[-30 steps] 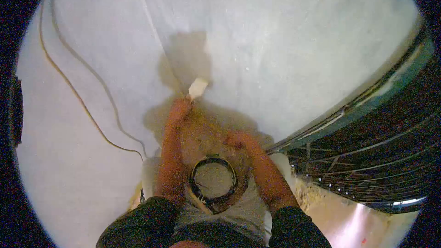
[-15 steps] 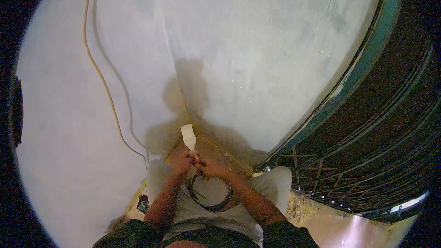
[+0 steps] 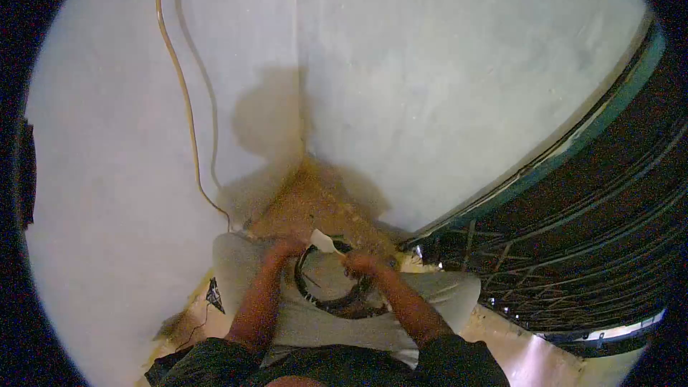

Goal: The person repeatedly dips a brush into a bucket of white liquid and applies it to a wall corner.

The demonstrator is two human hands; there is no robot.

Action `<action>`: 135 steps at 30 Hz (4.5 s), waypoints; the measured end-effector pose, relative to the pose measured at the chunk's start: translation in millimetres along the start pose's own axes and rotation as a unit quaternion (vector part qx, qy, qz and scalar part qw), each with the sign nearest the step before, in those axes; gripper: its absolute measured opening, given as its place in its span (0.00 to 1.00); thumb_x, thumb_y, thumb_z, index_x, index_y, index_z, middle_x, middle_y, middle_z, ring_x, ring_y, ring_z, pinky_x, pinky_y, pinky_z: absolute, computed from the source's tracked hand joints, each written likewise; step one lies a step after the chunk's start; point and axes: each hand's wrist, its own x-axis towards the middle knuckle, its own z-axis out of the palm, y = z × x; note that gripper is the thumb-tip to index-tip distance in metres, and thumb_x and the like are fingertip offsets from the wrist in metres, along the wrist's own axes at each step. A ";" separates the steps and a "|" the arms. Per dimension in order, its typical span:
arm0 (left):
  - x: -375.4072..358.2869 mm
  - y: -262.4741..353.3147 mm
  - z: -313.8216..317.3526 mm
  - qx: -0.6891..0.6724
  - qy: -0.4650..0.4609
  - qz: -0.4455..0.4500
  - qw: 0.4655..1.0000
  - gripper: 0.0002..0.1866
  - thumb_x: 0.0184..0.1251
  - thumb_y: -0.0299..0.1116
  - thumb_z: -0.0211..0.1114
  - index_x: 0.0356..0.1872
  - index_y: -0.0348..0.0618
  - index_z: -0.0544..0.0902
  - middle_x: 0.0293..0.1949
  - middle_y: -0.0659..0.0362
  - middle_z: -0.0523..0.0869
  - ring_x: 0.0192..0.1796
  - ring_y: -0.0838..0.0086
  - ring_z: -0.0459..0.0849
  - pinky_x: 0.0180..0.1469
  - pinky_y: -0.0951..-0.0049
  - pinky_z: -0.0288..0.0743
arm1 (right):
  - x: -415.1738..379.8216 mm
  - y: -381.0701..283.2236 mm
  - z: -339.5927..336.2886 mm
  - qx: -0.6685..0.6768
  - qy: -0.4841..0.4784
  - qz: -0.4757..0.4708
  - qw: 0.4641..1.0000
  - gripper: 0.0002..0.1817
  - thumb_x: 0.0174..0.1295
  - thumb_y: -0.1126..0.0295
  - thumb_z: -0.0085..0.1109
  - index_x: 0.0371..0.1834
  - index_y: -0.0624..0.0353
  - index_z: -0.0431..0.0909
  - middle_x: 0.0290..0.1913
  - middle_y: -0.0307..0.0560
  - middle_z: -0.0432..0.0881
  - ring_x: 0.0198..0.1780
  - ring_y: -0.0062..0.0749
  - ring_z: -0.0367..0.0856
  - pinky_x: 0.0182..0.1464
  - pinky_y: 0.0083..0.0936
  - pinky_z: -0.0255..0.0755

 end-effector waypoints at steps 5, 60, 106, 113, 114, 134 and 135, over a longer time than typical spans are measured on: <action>-49.1 17.2 -60.6 -0.170 0.034 -0.070 0.982 0.30 0.62 0.45 0.52 0.59 0.31 0.71 0.59 0.40 0.74 0.61 0.51 0.74 0.64 0.60 0.65 | 45.1 46.1 -2.6 -0.131 -0.111 0.136 0.976 0.14 0.63 0.58 0.51 0.30 0.58 0.76 0.21 0.42 0.76 0.21 0.28 0.74 0.26 0.28 0.71; 2.7 -20.9 -35.6 -0.087 -0.043 0.056 0.994 0.30 0.66 0.50 0.52 0.59 0.35 0.72 0.61 0.42 0.72 0.64 0.51 0.70 0.65 0.58 0.63 | 180.9 136.3 95.1 0.491 0.086 0.036 0.866 0.13 0.68 0.63 0.47 0.39 0.60 0.77 0.19 0.34 0.69 0.18 0.22 0.61 0.20 0.25 0.58; -14.8 -6.8 -87.1 -0.114 -0.129 0.039 0.984 0.33 0.69 0.51 0.46 0.66 0.36 0.64 0.69 0.46 0.60 0.71 0.55 0.60 0.71 0.63 0.52 | 195.3 108.2 119.4 0.331 0.269 -0.005 0.905 0.06 0.62 0.71 0.50 0.30 0.59 0.75 0.15 0.33 0.62 0.13 0.20 0.56 0.17 0.22 0.55; 8.9 -23.3 -52.8 -0.063 -0.103 0.092 0.988 0.32 0.69 0.51 0.46 0.64 0.36 0.66 0.67 0.45 0.64 0.68 0.52 0.64 0.70 0.61 0.55 | 156.6 90.3 100.8 0.684 0.199 -0.037 0.701 0.07 0.63 0.70 0.50 0.29 0.59 0.74 0.15 0.33 0.60 0.14 0.20 0.54 0.18 0.23 0.55; 2.1 -17.7 -63.7 -0.063 -0.104 0.090 0.989 0.32 0.69 0.51 0.46 0.64 0.36 0.66 0.67 0.45 0.64 0.68 0.52 0.64 0.70 0.61 0.55 | 163.7 109.7 97.9 0.768 0.179 -0.115 0.604 0.07 0.63 0.70 0.50 0.28 0.58 0.74 0.15 0.32 0.59 0.14 0.19 0.54 0.18 0.23 0.55; -20.9 1.4 -108.4 -0.150 -0.175 -0.057 0.971 0.27 0.62 0.51 0.56 0.39 0.30 0.82 0.41 0.42 0.85 0.44 0.53 0.84 0.49 0.57 0.74 | 92.8 124.2 27.0 0.269 -0.195 0.159 0.930 0.16 0.66 0.60 0.52 0.54 0.53 0.73 0.24 0.35 0.73 0.22 0.23 0.71 0.24 0.23 0.68; -21.0 1.5 -110.1 -0.151 -0.166 -0.054 0.973 0.27 0.62 0.51 0.56 0.39 0.30 0.82 0.41 0.42 0.85 0.44 0.53 0.84 0.49 0.57 0.74 | 87.8 123.9 16.7 0.227 -0.236 0.161 0.931 0.16 0.66 0.60 0.52 0.54 0.52 0.72 0.26 0.35 0.74 0.23 0.23 0.72 0.26 0.23 0.69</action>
